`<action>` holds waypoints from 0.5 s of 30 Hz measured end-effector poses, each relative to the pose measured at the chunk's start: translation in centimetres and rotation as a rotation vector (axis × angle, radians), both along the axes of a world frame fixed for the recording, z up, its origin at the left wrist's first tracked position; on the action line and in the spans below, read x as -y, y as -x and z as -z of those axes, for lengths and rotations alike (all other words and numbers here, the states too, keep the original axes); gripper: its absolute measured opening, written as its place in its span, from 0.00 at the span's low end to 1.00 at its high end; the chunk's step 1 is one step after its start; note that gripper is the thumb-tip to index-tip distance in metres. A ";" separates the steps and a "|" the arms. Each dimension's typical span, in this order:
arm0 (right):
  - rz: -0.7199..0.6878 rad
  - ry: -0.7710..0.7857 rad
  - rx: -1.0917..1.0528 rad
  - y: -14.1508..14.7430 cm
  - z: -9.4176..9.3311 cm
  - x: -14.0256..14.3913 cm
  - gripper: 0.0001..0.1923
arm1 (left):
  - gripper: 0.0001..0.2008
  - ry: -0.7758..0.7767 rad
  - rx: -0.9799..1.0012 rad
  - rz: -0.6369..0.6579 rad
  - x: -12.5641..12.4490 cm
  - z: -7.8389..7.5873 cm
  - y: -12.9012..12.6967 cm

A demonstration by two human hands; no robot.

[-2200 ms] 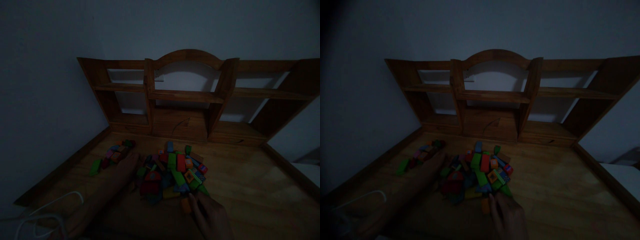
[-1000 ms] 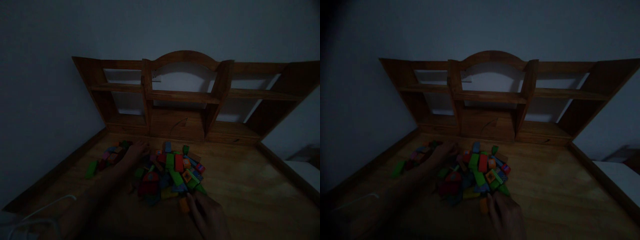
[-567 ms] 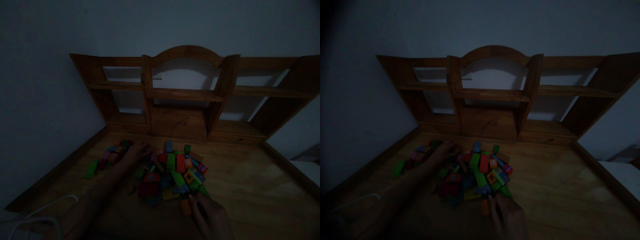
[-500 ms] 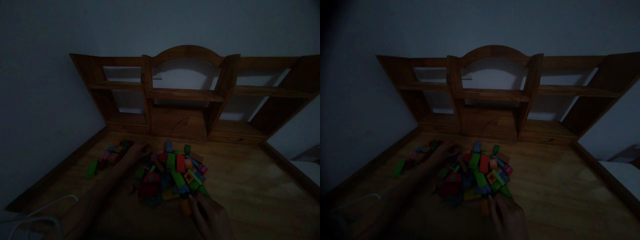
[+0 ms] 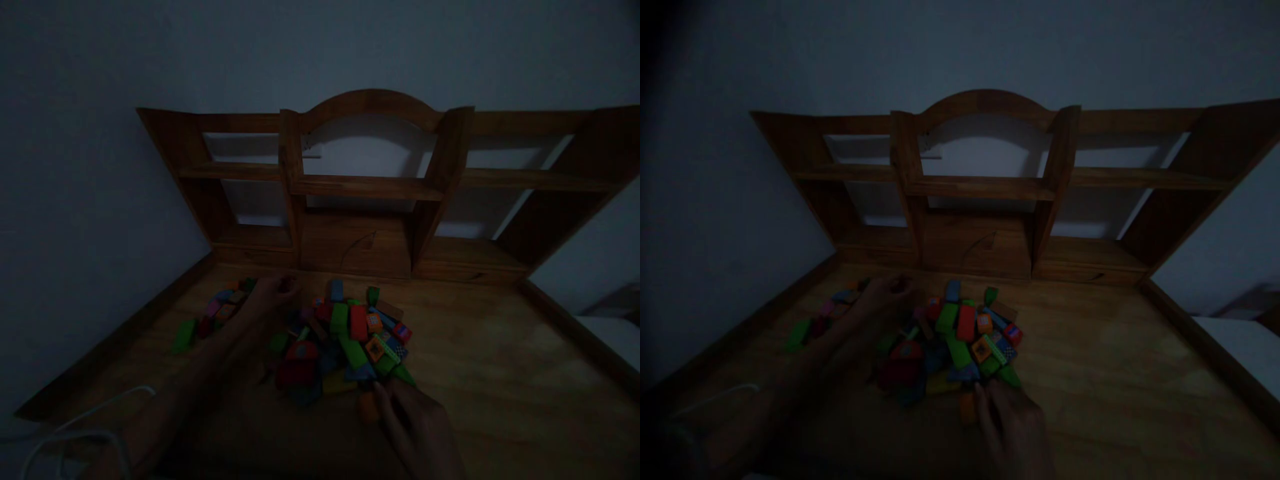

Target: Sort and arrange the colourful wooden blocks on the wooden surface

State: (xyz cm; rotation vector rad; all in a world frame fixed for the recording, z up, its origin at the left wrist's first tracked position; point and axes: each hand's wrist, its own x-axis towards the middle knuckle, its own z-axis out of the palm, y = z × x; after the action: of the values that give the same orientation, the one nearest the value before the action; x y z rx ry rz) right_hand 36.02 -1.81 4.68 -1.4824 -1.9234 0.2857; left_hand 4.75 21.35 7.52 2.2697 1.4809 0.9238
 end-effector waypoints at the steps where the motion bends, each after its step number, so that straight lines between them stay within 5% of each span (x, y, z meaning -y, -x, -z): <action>1: 0.001 0.000 -0.005 0.0 0.0 0.0 0.17 | 0.17 -0.007 0.023 0.019 0.6 -0.8 -0.6; 8: 0.011 0.003 -0.020 0.3 -0.2 -0.1 0.18 | 0.10 -0.004 0.008 0.265 7.3 -4.9 -6.7; 15: 0.025 0.005 -0.038 0.3 0.2 0.0 0.18 | 0.07 -0.139 0.002 0.301 9.5 -4.4 -9.4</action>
State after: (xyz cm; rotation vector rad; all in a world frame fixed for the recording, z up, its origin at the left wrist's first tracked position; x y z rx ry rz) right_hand 35.73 -1.81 4.48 -1.4926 -1.8741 0.3058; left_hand 14.11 11.81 11.96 2.4983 1.0616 0.9592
